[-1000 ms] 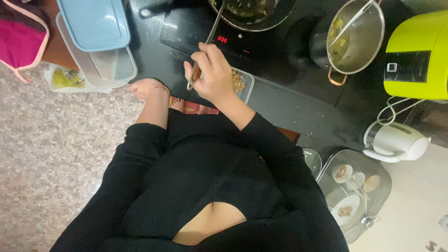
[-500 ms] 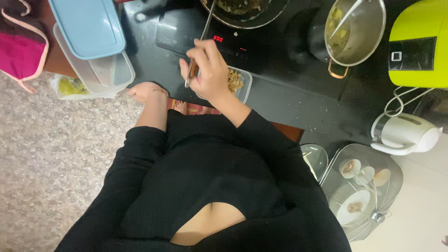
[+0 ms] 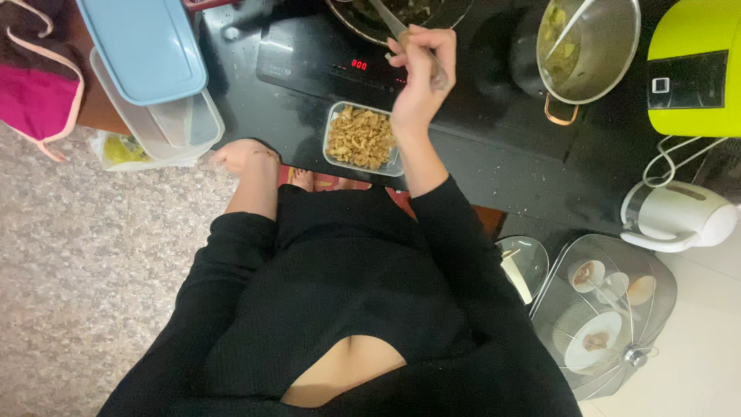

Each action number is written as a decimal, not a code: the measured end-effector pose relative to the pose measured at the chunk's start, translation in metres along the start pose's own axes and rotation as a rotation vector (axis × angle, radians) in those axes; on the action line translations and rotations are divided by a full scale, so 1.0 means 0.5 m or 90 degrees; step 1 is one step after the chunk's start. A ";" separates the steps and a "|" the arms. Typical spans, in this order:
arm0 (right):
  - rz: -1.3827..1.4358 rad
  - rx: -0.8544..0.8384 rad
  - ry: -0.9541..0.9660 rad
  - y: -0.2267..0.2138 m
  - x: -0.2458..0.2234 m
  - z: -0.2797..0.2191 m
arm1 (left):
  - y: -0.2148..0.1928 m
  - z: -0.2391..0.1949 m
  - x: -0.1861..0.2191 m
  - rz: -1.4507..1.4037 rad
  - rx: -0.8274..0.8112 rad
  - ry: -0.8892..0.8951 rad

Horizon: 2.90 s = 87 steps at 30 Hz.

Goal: The person scoops cooked food from a frying pan into a plastic container using a large spoon.

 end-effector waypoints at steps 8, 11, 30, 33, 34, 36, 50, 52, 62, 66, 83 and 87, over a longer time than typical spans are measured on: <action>0.089 0.072 0.100 -0.059 0.033 0.030 | -0.037 -0.057 0.028 -0.066 -0.074 -0.056; 0.056 0.054 0.053 -0.059 0.042 0.061 | -0.029 -0.050 0.022 -0.062 -0.064 -0.069; -0.193 -0.034 -0.118 0.038 0.057 0.066 | 0.000 0.008 0.001 -0.002 -0.010 0.021; -0.202 -0.106 -0.197 0.076 -0.007 0.037 | -0.048 -0.080 0.040 -0.093 -0.071 -0.059; -0.202 -0.107 -0.196 0.092 -0.042 0.027 | -0.055 -0.083 0.040 -0.093 -0.071 -0.060; -0.248 -0.141 -0.263 0.134 -0.122 -0.001 | -0.061 -0.090 0.053 -0.075 -0.110 -0.020; -0.496 -0.178 -0.399 0.091 0.049 -0.214 | -0.100 -0.159 0.054 0.036 -0.146 0.205; -0.505 -0.172 -0.403 0.094 0.042 -0.215 | -0.100 -0.154 0.057 0.081 -0.171 0.220; -0.468 -0.200 -0.430 0.121 0.024 -0.240 | -0.115 -0.190 0.081 0.009 -0.141 0.124; -0.463 -0.198 -0.440 0.122 0.023 -0.241 | -0.124 -0.204 0.087 0.043 -0.140 0.142; -0.466 -0.222 -0.402 0.092 -0.002 -0.205 | -0.076 -0.122 0.048 0.001 -0.108 0.197; -0.477 -0.233 -0.410 0.079 0.024 -0.216 | -0.108 -0.160 0.075 0.073 -0.136 0.179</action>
Point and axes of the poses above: each hand's wrist, its own z-axis towards the middle knuckle, its own y-axis out of the palm, x = y × z, the point moved 7 cm from there along z, towards the middle knuckle, and after that the axes turned 10 degrees about y, right-handed, at the moved point
